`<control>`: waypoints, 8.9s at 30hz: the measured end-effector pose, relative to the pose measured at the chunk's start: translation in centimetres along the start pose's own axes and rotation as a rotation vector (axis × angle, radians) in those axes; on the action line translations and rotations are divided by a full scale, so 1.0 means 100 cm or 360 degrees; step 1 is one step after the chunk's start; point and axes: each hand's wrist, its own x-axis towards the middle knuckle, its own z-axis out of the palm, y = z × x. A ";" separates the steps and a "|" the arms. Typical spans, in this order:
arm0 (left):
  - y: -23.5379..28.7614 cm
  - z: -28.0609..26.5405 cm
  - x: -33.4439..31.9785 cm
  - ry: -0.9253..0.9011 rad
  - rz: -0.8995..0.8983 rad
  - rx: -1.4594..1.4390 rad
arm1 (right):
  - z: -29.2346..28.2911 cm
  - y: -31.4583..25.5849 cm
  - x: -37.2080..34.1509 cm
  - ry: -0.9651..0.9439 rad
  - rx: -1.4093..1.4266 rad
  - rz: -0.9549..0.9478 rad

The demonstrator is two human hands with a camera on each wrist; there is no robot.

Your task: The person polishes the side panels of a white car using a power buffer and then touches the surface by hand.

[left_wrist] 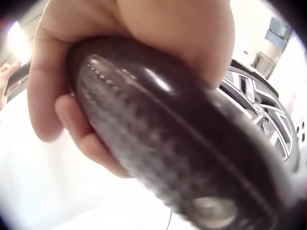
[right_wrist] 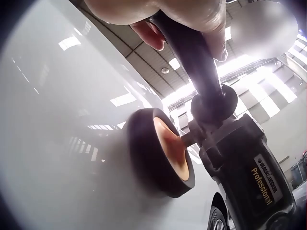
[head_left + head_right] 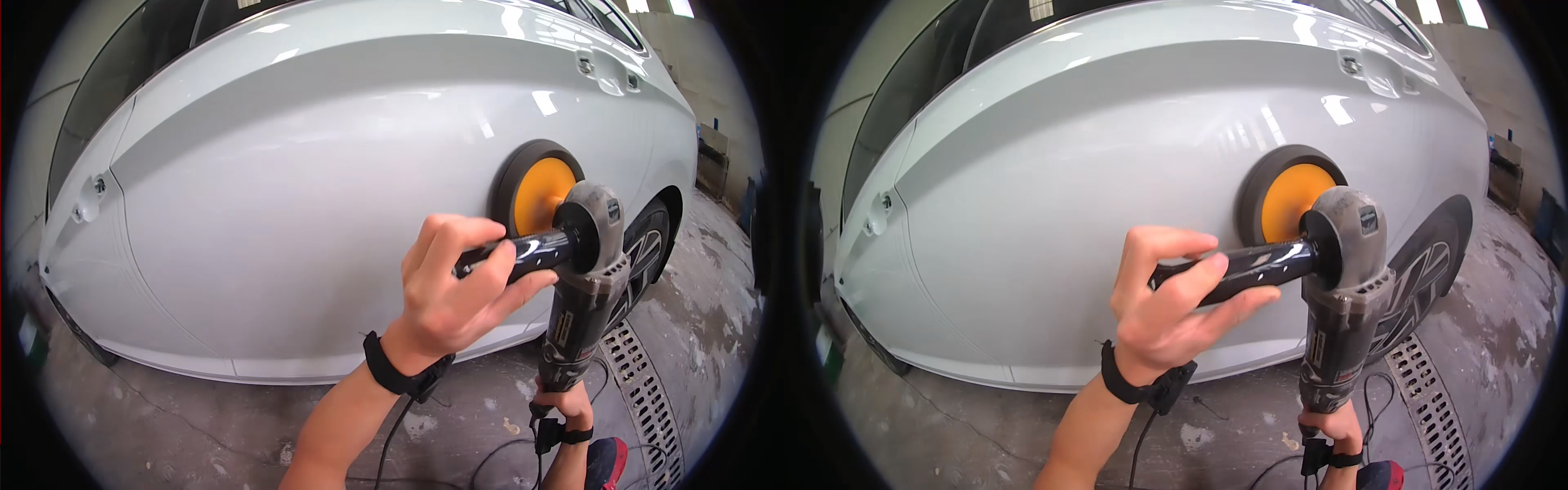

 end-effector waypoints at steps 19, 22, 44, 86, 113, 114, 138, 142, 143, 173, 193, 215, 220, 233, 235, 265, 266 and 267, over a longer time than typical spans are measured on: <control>-0.037 -0.250 -0.009 0.0302 -0.0559 0.0584 | 0.130 -0.187 -0.045 -0.0414 -0.0718 -0.0392; -0.045 -0.167 0.037 0.0100 -0.0428 0.0400 | 0.079 -0.179 -0.051 -0.0159 -0.0478 -0.0281; -0.047 -0.367 -0.002 0.0326 -0.0501 0.0751 | 0.237 -0.234 -0.064 -0.0616 -0.0723 -0.0507; -0.048 -0.474 -0.072 0.0739 -0.0748 0.1534 | 0.304 -0.257 -0.054 -0.0699 -0.1185 -0.0932; -0.051 0.086 0.143 -0.0305 -0.0315 0.0031 | -0.018 -0.148 -0.028 0.0575 0.0091 -0.0050; -0.051 0.092 0.147 -0.0339 -0.0334 0.0029 | -0.016 -0.148 -0.026 0.0560 0.0075 -0.0057; -0.057 -0.413 -0.040 0.0685 -0.0436 0.1285 | 0.272 -0.265 -0.022 -0.0384 -0.1171 -0.0986; -0.081 -0.453 -0.054 0.1080 -0.0877 0.1264 | 0.325 -0.316 0.004 -0.0416 -0.1290 -0.1315; -0.089 -0.463 -0.055 0.1094 -0.0908 0.1203 | 0.333 -0.326 0.007 -0.0416 -0.1329 -0.1341; 0.004 0.126 0.048 0.0177 -0.0764 0.0602 | -0.204 -0.146 0.083 0.0146 -0.0611 -0.0711; 0.030 0.337 0.153 -0.0303 -0.0710 0.0373 | -0.360 -0.152 0.070 0.0171 -0.0315 -0.0245; 0.032 -0.100 0.041 0.0029 -0.0815 0.1242 | -0.057 -0.226 0.052 -0.0221 -0.1015 -0.0915; 0.025 -0.119 0.142 0.0042 -0.1029 0.1413 | -0.071 -0.335 0.021 -0.0409 -0.1033 -0.0693; -0.052 0.135 0.396 -0.0723 -0.1511 0.0571 | -0.264 -0.488 -0.023 -0.0188 -0.0603 0.0235; -0.054 0.180 0.402 -0.0802 -0.1532 0.0497 | -0.295 -0.487 -0.018 -0.0083 -0.0561 0.0255; -0.044 -0.095 0.359 -0.0466 -0.1845 0.0593 | -0.080 -0.503 -0.066 -0.0364 -0.0726 0.0162; -0.045 -0.124 0.354 -0.0440 -0.1866 0.0578 | -0.054 -0.511 -0.074 -0.0400 -0.0819 0.0197; -0.047 -0.157 0.352 -0.0418 -0.1880 0.0608 | -0.029 -0.517 -0.085 -0.0425 -0.0912 0.0236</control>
